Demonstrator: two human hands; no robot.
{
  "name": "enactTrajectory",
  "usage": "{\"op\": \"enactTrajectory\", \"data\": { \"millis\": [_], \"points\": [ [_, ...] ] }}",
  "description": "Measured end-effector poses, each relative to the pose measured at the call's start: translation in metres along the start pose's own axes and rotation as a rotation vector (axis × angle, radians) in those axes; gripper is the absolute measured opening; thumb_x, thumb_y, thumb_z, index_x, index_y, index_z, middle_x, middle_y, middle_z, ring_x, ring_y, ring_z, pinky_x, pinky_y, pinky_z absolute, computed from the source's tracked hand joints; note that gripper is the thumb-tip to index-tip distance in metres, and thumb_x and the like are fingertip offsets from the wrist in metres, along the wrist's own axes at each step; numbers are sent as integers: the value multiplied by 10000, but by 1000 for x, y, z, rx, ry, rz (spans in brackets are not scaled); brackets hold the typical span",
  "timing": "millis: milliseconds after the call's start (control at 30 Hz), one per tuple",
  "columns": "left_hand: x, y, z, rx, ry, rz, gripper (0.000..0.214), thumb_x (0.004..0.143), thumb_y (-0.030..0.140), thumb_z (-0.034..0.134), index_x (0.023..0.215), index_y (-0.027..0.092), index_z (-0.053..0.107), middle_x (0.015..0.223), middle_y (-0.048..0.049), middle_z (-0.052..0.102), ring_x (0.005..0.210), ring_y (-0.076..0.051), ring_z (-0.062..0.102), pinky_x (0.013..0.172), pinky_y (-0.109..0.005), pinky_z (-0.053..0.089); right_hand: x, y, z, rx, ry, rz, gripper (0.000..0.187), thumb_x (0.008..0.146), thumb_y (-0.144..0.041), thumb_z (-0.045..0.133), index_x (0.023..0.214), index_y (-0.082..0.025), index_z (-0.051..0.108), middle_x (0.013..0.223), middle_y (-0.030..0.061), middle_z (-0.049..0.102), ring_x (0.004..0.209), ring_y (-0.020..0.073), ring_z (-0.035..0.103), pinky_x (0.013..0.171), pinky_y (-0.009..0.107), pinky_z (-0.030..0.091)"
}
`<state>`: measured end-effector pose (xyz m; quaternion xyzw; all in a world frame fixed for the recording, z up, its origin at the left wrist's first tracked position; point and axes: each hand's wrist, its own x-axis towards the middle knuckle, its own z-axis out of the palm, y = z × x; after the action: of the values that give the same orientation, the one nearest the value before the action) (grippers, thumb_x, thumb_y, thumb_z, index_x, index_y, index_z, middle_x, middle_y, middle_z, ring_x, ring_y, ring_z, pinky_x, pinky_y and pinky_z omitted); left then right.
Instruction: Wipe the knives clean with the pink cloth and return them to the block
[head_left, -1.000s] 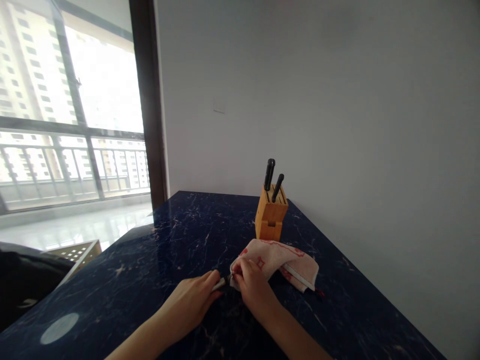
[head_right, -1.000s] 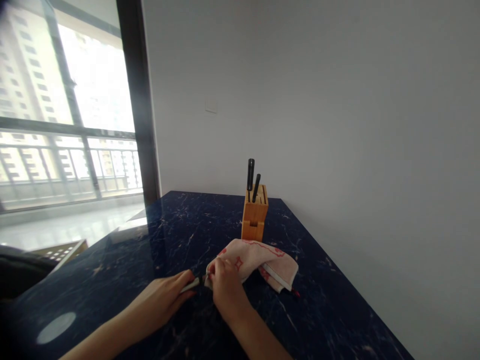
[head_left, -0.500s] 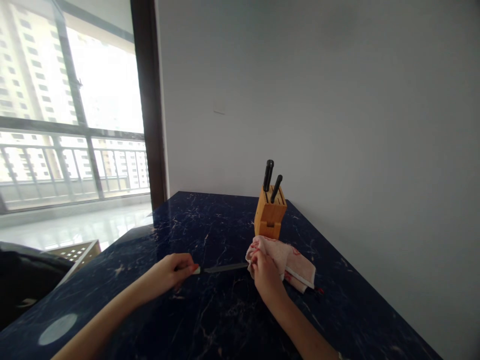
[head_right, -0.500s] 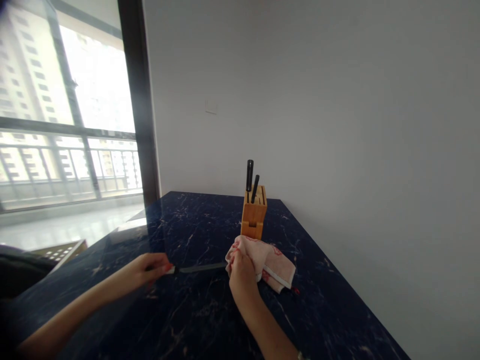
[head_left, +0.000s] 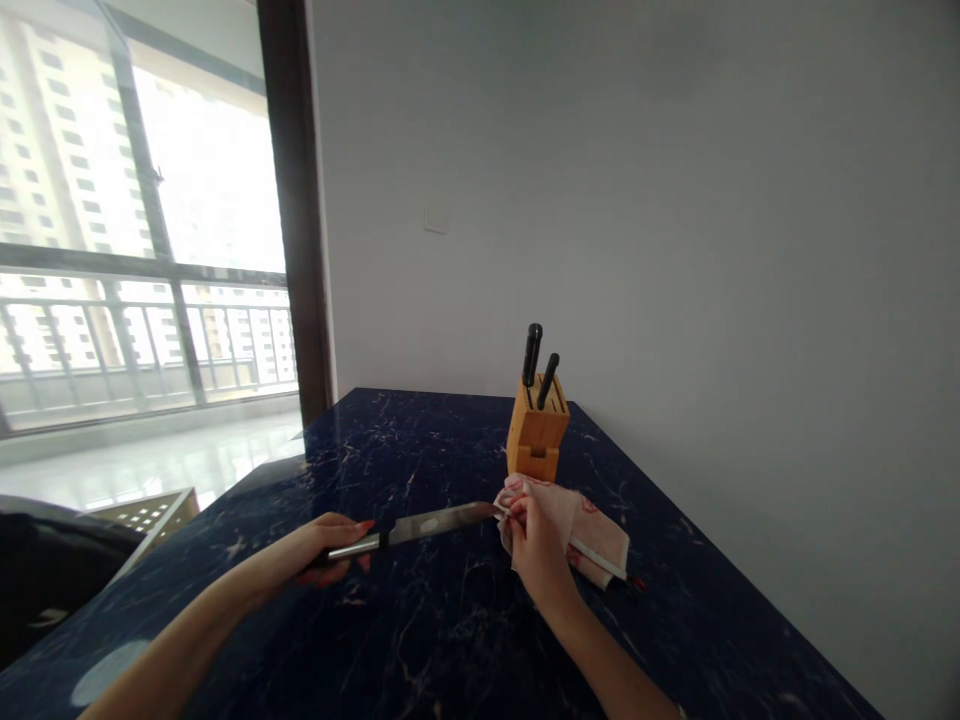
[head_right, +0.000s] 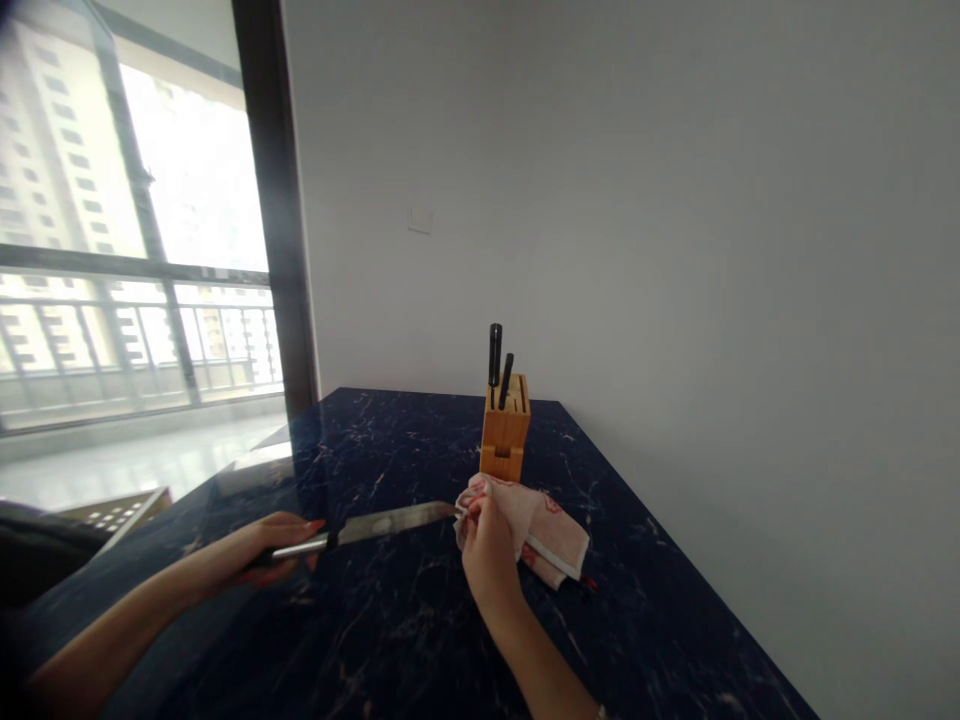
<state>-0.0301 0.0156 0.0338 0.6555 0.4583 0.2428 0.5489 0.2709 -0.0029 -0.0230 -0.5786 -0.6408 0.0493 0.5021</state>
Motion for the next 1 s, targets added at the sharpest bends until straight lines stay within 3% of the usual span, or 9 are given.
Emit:
{"op": "enactTrajectory", "data": {
  "millis": [100,300,467,533,633,767,867,1000],
  "points": [
    [-1,-3,-3,-9,-47,6,444,778,518,467,643,144,663,347,52,360,310,-57,214,377,-233,87,0,-2,-2,9,9,7,140,739,-98,396,804,-192,477,765,37,600,730,175,576,696,320,438],
    [-1,2,1,-104,18,96,465,818,534,403,721,133,615,384,87,312,342,-54,190,386,-215,124,-1,-5,-1,37,4,-3,152,740,-90,381,795,-192,479,765,43,591,751,178,575,714,328,442],
    [0,8,23,-113,83,133,403,726,587,531,782,191,485,564,84,429,421,-52,274,423,-187,180,-6,-14,4,70,-32,-51,131,751,-105,403,808,-196,477,795,36,583,787,173,565,750,334,437],
    [5,2,30,-71,99,145,444,698,630,526,770,197,454,555,96,402,429,-53,277,426,-184,198,-10,-22,4,85,-54,-74,125,761,-112,413,824,-197,478,803,32,575,786,171,558,752,336,435],
    [16,-10,42,57,124,201,466,722,642,477,848,194,454,546,95,399,454,-72,323,442,-193,248,-15,-35,1,122,-104,-104,115,790,-119,408,838,-199,475,805,28,563,767,163,545,731,328,436],
    [20,-14,62,279,304,372,378,804,549,431,959,205,459,737,33,538,647,-132,471,605,-237,385,-20,-50,-2,141,-172,-149,129,809,-109,400,863,-194,479,877,46,561,836,172,531,767,339,423],
    [12,-4,78,287,279,360,350,867,491,342,1071,218,424,874,4,585,787,-169,515,710,-266,405,-22,-54,-3,169,-199,-179,146,817,-99,391,889,-192,478,899,49,559,854,169,529,782,335,420],
    [8,-4,91,225,198,350,347,880,484,311,1058,206,419,913,-8,587,848,-182,517,777,-284,396,-25,-58,-2,225,-199,-211,163,829,-99,389,917,-195,486,920,44,564,871,160,530,796,321,420]
  ]
}}
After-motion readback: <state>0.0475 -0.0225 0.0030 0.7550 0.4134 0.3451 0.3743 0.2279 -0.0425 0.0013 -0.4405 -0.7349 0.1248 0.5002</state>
